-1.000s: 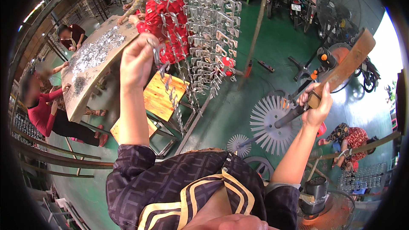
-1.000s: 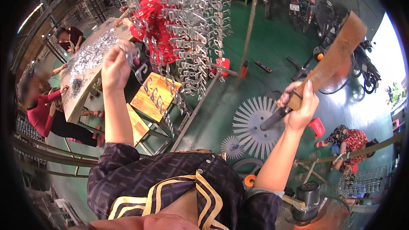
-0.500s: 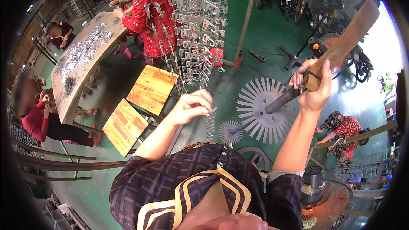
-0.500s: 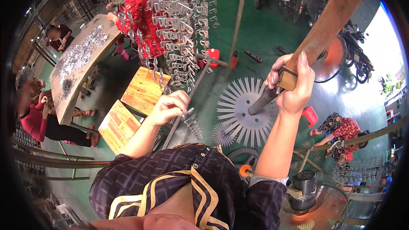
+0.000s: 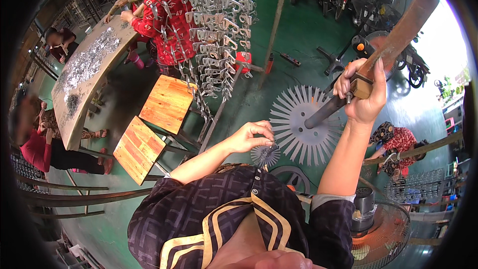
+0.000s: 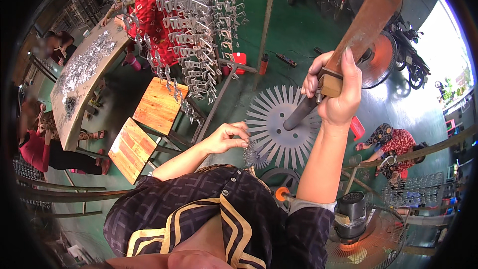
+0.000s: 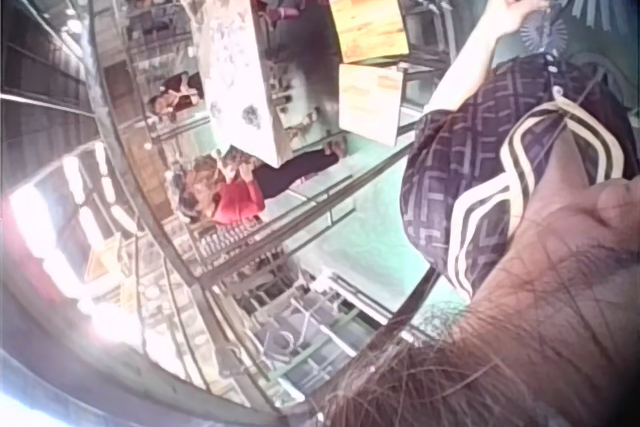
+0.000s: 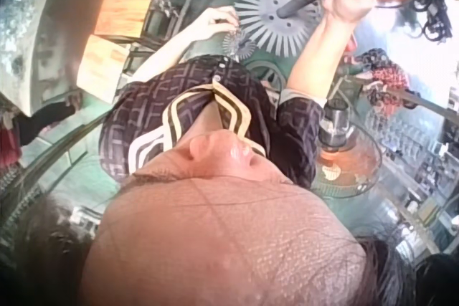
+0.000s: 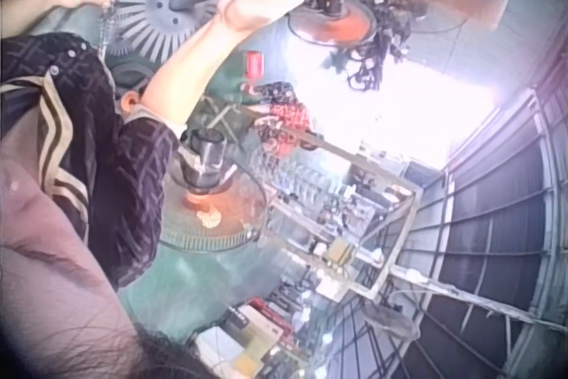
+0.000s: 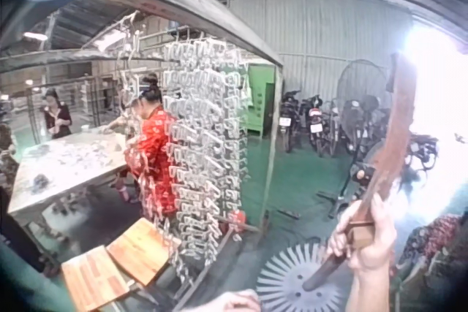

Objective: The person assembles small metal hooks by hand at a table with other workers, then moves to a rack to hang the finished hooks. They handle the hooks individually, connecting parts and placing them on a vertical rack.

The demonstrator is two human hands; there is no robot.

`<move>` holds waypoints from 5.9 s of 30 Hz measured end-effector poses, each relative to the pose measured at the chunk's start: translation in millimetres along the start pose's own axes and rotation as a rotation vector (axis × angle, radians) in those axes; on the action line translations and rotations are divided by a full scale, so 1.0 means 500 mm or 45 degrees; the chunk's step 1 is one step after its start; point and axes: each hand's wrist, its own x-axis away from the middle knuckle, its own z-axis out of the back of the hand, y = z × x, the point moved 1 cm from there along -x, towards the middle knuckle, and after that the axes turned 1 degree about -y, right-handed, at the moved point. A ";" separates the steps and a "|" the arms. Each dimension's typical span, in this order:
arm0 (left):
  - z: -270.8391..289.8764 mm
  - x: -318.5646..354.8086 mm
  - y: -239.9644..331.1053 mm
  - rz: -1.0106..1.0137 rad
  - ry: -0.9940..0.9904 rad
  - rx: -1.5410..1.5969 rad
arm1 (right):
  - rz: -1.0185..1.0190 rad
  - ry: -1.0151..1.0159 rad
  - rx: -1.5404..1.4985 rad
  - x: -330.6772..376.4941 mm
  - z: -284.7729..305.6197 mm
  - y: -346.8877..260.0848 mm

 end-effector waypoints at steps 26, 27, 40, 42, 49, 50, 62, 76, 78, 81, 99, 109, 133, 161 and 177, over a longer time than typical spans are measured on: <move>0.009 -0.050 -0.055 0.186 0.072 -0.248 | -0.048 -0.075 0.116 -0.040 0.045 0.047; 0.010 -0.047 -0.052 0.187 0.097 -0.253 | -0.051 -0.075 0.113 -0.040 0.048 0.050; 0.067 0.057 0.325 -0.246 0.046 -0.962 | -0.073 0.043 -0.101 -0.037 0.073 0.061; 0.084 0.079 0.428 -0.468 0.325 -1.174 | -0.011 0.078 -0.089 -0.032 0.075 0.062; 0.193 0.066 0.653 -1.060 1.473 -1.503 | 0.063 0.052 0.002 -0.024 0.043 0.051; 0.212 0.051 0.677 -1.074 1.479 -1.516 | 0.069 0.047 0.000 -0.022 0.041 0.048; 0.346 -0.089 0.815 -1.062 1.317 -1.229 | 0.074 0.089 0.024 -0.003 0.027 0.028; 0.362 -0.016 0.783 -0.823 1.188 -0.734 | 0.060 0.069 0.018 -0.009 0.025 0.029; 0.342 -0.006 0.732 -0.756 1.172 -0.611 | 0.053 0.093 0.016 -0.009 0.024 0.028; 0.331 0.029 0.649 -0.701 0.973 -0.536 | 0.048 0.072 0.000 -0.012 0.028 0.029; 0.165 0.105 0.096 0.038 0.703 -0.245 | -0.010 -0.065 -0.105 -0.026 0.031 0.035; 0.040 0.033 0.000 0.088 0.225 -0.182 | -0.035 -0.107 -0.134 -0.022 0.033 0.038; 0.080 0.017 0.253 -0.111 0.347 -0.914 | -0.059 -0.067 -0.146 -0.020 0.045 0.059; 0.292 -0.144 0.807 -1.114 1.313 -1.117 | 0.022 -0.063 -0.136 -0.017 0.029 0.035; 0.252 -0.062 0.532 -0.529 1.057 -0.675 | -0.030 -0.080 -0.137 -0.020 0.032 0.035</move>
